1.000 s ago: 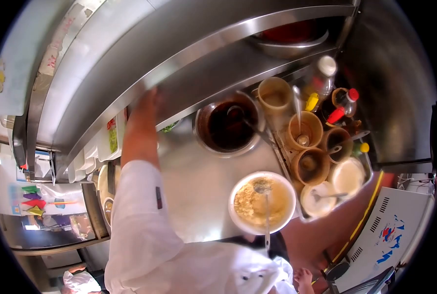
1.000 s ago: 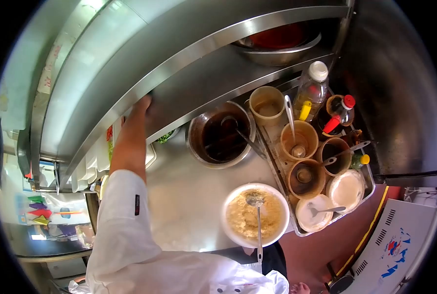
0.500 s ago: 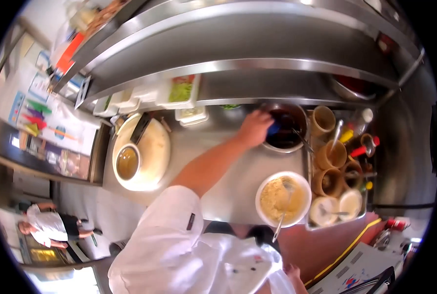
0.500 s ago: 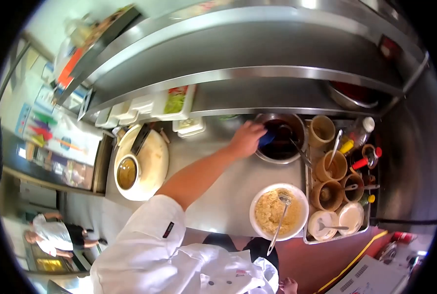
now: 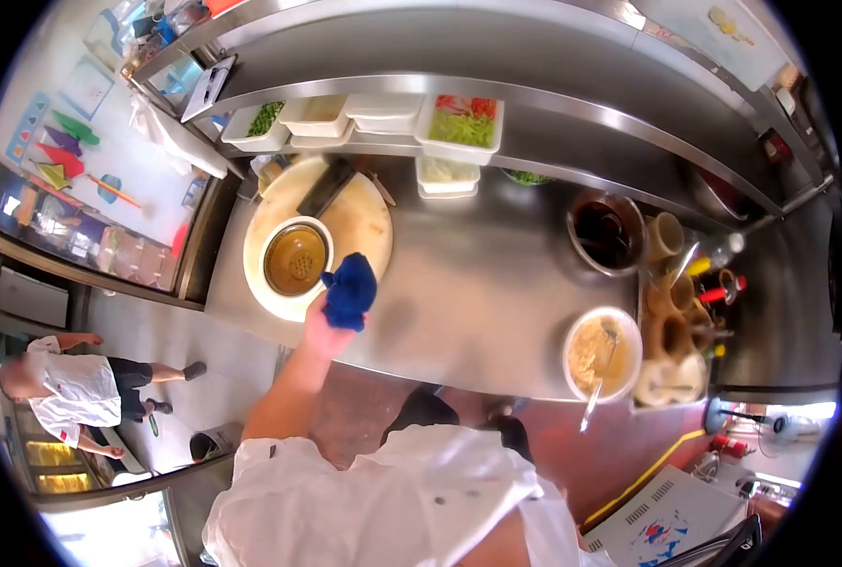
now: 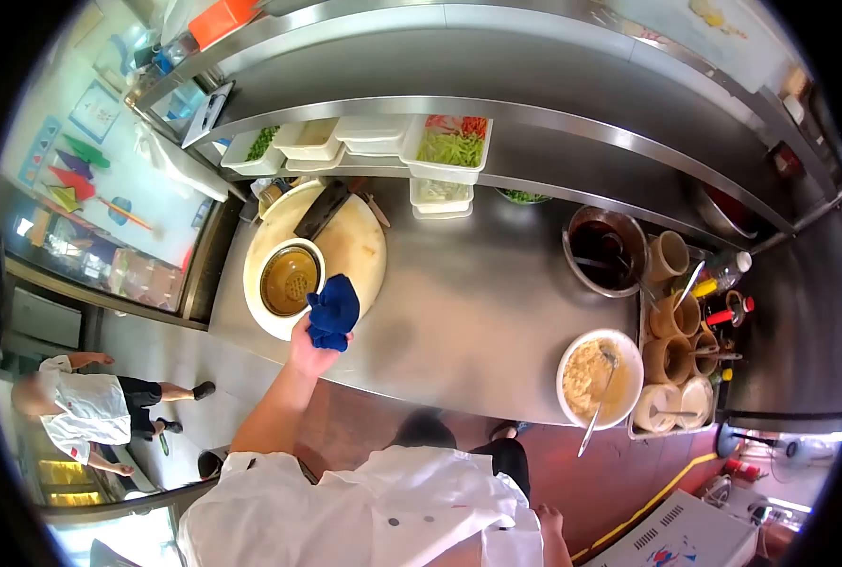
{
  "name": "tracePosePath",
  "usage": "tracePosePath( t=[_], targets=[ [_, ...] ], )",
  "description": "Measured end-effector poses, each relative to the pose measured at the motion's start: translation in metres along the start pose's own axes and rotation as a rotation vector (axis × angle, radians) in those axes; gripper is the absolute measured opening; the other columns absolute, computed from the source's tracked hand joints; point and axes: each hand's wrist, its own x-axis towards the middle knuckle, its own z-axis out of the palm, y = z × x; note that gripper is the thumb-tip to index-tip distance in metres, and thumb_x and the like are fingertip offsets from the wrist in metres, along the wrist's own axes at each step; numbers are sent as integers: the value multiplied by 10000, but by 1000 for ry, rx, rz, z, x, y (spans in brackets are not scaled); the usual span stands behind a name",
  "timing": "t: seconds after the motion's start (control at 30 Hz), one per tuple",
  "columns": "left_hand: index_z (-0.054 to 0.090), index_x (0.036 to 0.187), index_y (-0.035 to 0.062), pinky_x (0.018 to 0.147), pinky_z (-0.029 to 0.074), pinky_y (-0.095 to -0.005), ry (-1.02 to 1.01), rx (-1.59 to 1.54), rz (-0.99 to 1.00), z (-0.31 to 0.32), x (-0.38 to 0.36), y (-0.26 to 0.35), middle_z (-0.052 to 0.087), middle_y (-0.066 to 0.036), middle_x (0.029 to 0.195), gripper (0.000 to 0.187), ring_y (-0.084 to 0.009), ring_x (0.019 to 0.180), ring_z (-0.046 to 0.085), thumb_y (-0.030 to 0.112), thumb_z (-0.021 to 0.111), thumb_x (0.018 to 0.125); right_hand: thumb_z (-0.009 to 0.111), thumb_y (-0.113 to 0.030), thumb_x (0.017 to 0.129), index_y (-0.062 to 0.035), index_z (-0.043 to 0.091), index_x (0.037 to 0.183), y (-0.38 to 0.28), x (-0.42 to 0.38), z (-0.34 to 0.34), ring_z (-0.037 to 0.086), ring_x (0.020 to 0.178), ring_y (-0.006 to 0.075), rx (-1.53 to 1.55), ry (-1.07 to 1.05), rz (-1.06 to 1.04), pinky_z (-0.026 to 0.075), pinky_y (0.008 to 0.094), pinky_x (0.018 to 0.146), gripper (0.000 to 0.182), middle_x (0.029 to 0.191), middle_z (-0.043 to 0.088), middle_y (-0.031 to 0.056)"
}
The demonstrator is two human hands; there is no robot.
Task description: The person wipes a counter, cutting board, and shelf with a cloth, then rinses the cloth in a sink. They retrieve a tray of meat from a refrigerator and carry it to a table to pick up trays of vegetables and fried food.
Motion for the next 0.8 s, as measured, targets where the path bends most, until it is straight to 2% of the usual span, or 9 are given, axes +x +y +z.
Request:
tracePosePath(
  t=[0.03, 0.1, 0.17, 0.27, 0.33, 0.37, 0.5, 0.63, 0.8],
  targets=[
    [530, 1241, 59, 777, 495, -406, -46, -88, 20, 16, -2, 2, 617, -141, 1155, 370, -296, 967, 605, 297, 500, 959, 627, -265, 952, -31, 646, 1188, 24, -2, 10, 676, 815, 279, -348, 98, -131, 529, 355, 742, 332, 914, 705, 152],
    [504, 1316, 71, 834, 508, -443, -207, -90, -28, 25, 2, 4, 585, -161, 1251, 440, -338, 1092, 583, 334, 486, 963, 662, -305, 930, 10, 659, 1157, 2, -56, 21, 670, 948, 318, -416, -67, -244, 505, 355, 861, 388, 990, 718, 176],
    [468, 1389, 99, 912, 504, -492, -332, -218, -150, 37, 12, -2, 543, -159, 1338, 500, -385, 1211, 531, 349, 483, 956, 647, -293, 943, 43, 659, 1126, 7, -98, 39, 675, 867, 275, -347, -67, -345, 525, 356, 769, 383, 927, 716, 155],
    [459, 1417, 128, 976, 458, -572, -348, -118, -243, 64, 17, -27, 533, -124, 1381, 590, -417, 1259, 501, 429, 553, 918, 621, -271, 957, 23, 667, 1124, -44, -219, 66, 662, 761, 228, 214, 45, 53, 525, 345, 672, 341, 888, 706, 126],
    [463, 1412, 126, 991, 446, -571, -310, -25, -382, 82, 12, -57, 541, -132, 1371, 598, -416, 1257, 503, 433, 575, 911, 603, -259, 961, 19, 671, 1112, 4, -235, 73, 631, 676, 187, 286, 156, -154, 511, 332, 601, 324, 855, 692, 108],
    [466, 1407, 121, 995, 444, -565, -285, 34, -467, 88, 10, -79, 546, -139, 1363, 592, -413, 1257, 505, 419, 588, 910, 598, -245, 966, -1, 653, 1158, 23, -240, 79, 642, 772, 198, 323, 171, -58, 530, 340, 655, 315, 944, 678, 127],
    [523, 1297, 41, 941, 496, -431, -567, 692, -531, 100, -38, -210, 645, -102, 1177, 470, -253, 1071, 630, 301, 625, 919, 596, -242, 950, -11, 665, 1145, 45, -350, 73, 662, 804, 214, 472, 377, 115, 547, 341, 696, 311, 977, 690, 119],
    [548, 1269, 46, 899, 524, -363, -865, 1072, -762, 104, -150, -383, 656, -72, 1135, 331, -215, 999, 651, 154, 588, 959, 602, -311, 914, -17, 698, 1098, 185, -395, 107, 687, 740, 200, 655, 513, 187, 547, 345, 711, 360, 847, 711, 123],
    [606, 1189, 34, 805, 541, -343, -1255, 1738, -956, 20, -208, -582, 680, -76, 1022, 258, -187, 890, 660, 170, 581, 971, 576, -325, 829, 10, 726, 990, 368, -436, 196, 674, 994, 354, 886, 579, 516, 524, 427, 884, 401, 1046, 700, 214]
  ],
)
